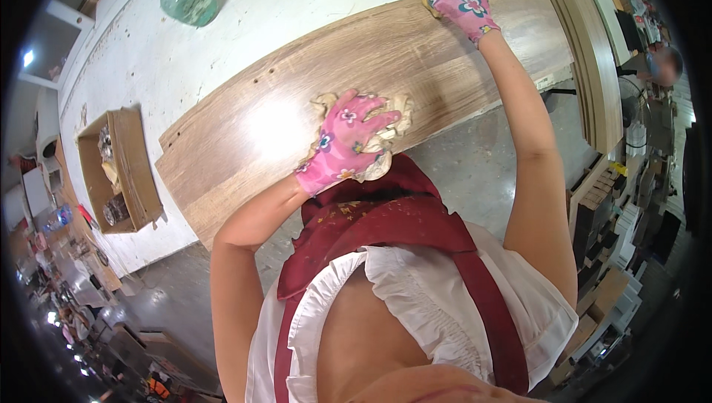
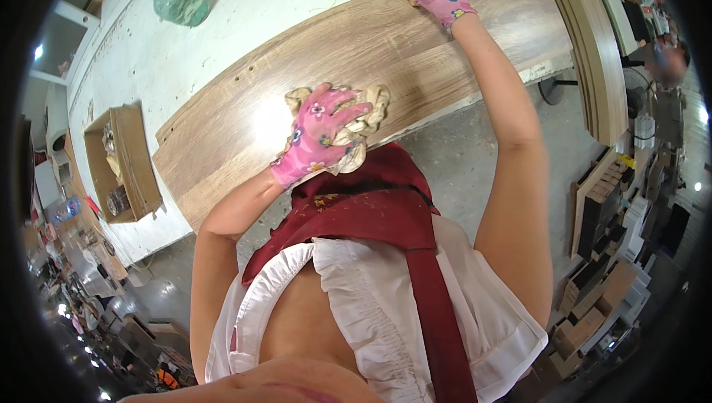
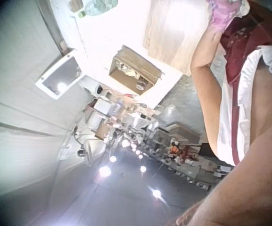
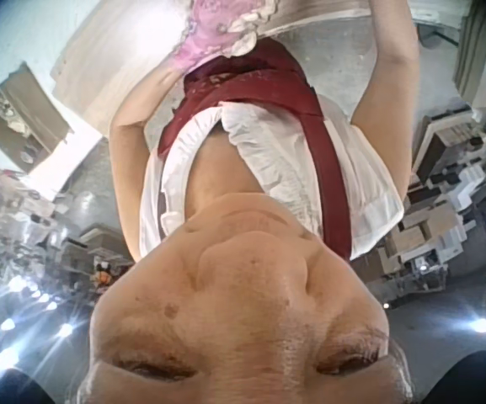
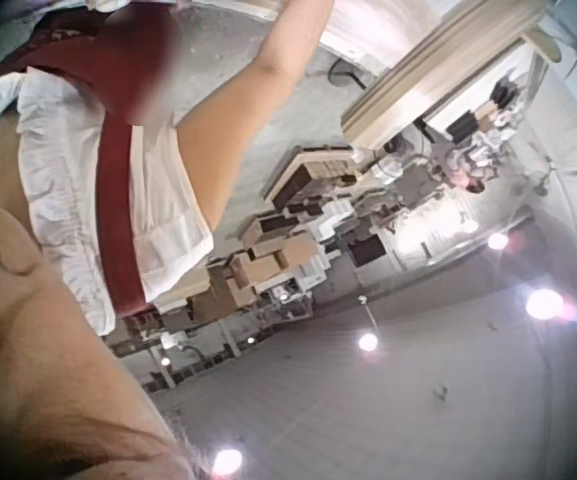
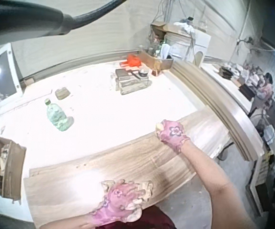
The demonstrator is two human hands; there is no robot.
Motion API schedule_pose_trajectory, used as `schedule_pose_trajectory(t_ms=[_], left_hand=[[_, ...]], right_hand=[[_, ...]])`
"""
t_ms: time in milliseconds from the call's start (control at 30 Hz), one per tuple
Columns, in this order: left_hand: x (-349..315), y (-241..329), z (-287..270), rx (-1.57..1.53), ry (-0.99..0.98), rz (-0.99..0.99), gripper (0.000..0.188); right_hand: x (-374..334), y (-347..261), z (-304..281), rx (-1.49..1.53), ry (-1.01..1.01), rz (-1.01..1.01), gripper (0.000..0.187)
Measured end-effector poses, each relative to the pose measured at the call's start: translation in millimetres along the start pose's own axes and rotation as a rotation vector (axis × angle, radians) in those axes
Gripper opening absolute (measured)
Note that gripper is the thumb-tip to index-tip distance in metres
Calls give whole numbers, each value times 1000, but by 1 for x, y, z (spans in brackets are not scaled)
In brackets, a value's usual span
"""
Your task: The person scrapes a wooden part with a tool, cleans it with a sponge, and then wipes both sides of a long wooden board using a cloth and a sanding block.
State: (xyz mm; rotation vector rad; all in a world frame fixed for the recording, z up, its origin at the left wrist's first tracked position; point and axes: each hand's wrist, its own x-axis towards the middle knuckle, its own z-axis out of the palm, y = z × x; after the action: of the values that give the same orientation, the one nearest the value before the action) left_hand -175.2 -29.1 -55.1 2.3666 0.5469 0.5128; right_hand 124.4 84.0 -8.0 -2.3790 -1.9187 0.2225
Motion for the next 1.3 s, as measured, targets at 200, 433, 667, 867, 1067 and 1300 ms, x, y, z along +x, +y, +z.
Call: schedule_pose_trajectory(t_ms=[200, 433, 667, 867, 1067, 1300], left_hand=[[117, 10, 48, -104, -102, 213, 57], [172, 19, 71, -130, -168, 212, 61], [214, 25, 83, -142, -209, 126, 60], [317, 22, 120, -143, -38, 114, 52], [321, 16, 120, -220, -134, 114, 53], [324, 16, 121, -176, -183, 126, 55]], right_hand=[[-6, -14, 12, 355, -39, -216, 35], [26, 90, -10, 210, 47, -105, 33], [72, 240, -36, 144, 51, 121, 28], [117, 332, -42, -205, 67, 117, 27], [121, 395, -55, -46, 152, 436, 28], [139, 434, -3, -209, 316, -175, 26]])
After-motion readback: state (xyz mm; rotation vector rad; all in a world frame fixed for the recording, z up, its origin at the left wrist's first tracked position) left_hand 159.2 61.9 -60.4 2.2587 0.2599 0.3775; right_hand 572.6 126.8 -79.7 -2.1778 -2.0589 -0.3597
